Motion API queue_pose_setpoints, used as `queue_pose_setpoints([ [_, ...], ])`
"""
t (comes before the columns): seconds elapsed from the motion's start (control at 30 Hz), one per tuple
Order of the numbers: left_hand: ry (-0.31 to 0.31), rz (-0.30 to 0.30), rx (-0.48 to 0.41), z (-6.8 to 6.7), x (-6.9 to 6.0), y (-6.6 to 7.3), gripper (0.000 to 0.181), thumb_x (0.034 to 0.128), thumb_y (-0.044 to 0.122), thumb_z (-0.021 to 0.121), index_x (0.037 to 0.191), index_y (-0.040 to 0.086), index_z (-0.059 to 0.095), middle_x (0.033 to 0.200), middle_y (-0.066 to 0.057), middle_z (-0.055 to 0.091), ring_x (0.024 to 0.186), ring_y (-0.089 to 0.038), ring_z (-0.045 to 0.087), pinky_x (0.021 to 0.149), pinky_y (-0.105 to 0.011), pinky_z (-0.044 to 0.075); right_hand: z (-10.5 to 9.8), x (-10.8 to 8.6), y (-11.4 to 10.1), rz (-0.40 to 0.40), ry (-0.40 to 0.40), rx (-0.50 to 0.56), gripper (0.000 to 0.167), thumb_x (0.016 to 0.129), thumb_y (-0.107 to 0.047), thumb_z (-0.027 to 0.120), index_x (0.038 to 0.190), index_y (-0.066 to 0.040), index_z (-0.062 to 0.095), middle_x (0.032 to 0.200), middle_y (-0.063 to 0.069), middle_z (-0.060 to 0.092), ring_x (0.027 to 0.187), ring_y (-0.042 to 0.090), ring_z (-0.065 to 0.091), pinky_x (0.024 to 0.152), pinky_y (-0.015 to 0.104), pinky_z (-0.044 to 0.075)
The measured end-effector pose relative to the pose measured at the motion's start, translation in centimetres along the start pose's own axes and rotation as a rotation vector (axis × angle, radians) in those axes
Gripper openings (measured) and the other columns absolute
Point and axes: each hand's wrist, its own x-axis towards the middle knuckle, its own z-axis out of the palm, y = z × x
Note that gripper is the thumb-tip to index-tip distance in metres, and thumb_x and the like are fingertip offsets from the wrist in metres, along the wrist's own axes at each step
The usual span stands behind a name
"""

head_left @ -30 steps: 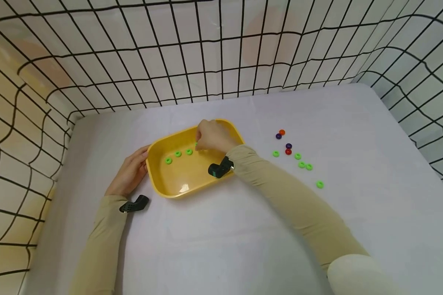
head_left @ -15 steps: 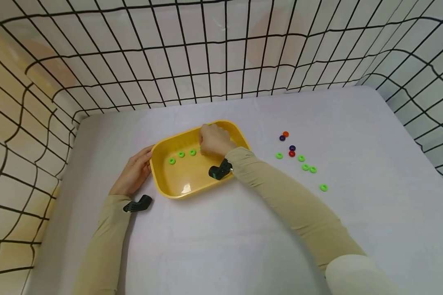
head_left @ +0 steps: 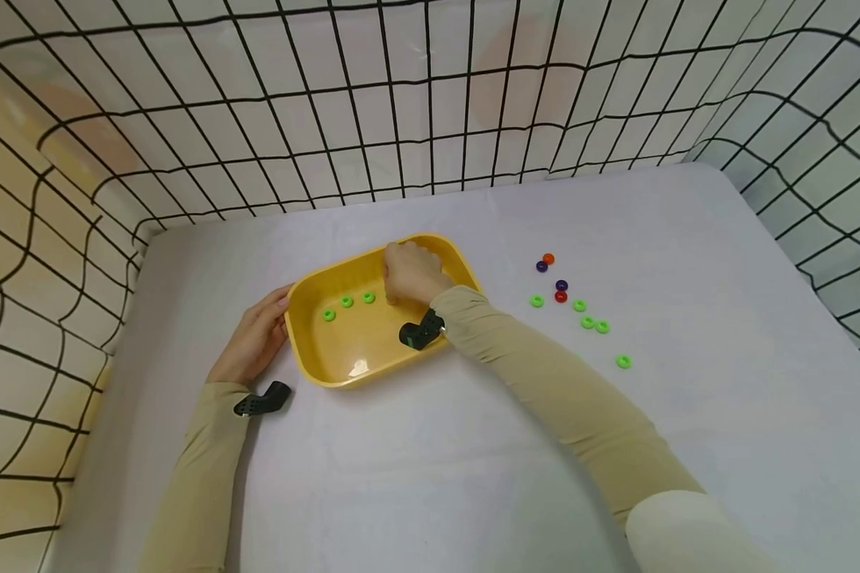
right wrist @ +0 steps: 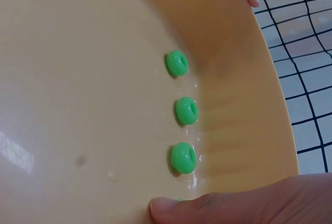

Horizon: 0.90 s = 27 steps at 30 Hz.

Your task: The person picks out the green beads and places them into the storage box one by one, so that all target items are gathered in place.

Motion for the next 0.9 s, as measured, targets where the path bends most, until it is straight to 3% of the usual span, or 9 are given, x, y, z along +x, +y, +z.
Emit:
queue_pose_setpoints([
  [0.37,0.017,-0.031,-0.014,0.1,-0.2,0.0,0.044,0.1048,0.032,0.048,0.14,0.005,0.046,0.13,0.001,0.052,0.113,-0.01,0.051,0.099,-0.013,0.046,-0.6,-0.3,-0.1,-0.021,-0.006,0.003,0.015,0.076,-0.01,0.079,0.082,-0.012,0.065,0.083,0.002,0.064,0.075,0.018,0.055,0.066,0.032,0.045],
  [0.53,0.011,-0.022,-0.025,0.2,-0.2,-0.2,0.041,0.1052,0.031,0.048,0.138,0.007,0.048,0.129,0.001,0.054,0.112,-0.009,0.052,0.098,-0.014,0.047,-4.0,-1.7,0.5,-0.041,0.035,0.073,0.02,0.08,-0.019,0.081,0.096,-0.01,0.073,0.097,0.004,0.068,0.075,0.018,0.059,0.063,0.026,0.048],
  [0.63,0.01,-0.018,-0.019,0.1,-0.1,-0.1,0.042,0.1056,0.031,0.047,0.139,0.006,0.047,0.129,0.001,0.054,0.112,-0.009,0.053,0.098,-0.014,0.047,-7.2,-3.4,2.0,-0.018,0.107,0.115,0.026,0.082,-0.023,0.081,0.103,-0.01,0.074,0.092,0.005,0.068,0.071,0.017,0.06,0.059,0.024,0.046],
  [0.73,0.008,-0.015,-0.014,0.1,0.0,0.0,0.044,0.1055,0.031,0.047,0.14,0.004,0.046,0.13,0.001,0.054,0.112,-0.009,0.053,0.098,-0.014,0.048,-9.6,-5.2,4.8,0.012,0.192,0.152,0.027,0.084,-0.024,0.079,0.105,-0.009,0.074,0.078,0.007,0.066,0.064,0.017,0.058,0.054,0.023,0.043],
  [0.9,0.01,-0.012,-0.014,0.1,0.0,0.1,0.043,0.1054,0.031,0.047,0.139,0.004,0.047,0.129,0.0,0.054,0.111,-0.009,0.054,0.097,-0.014,0.048,-9.8,-8.2,10.5,0.102,0.267,0.244,0.026,0.086,-0.023,0.077,0.106,-0.007,0.073,0.068,0.006,0.061,0.058,0.02,0.05,0.048,0.025,0.035],
])
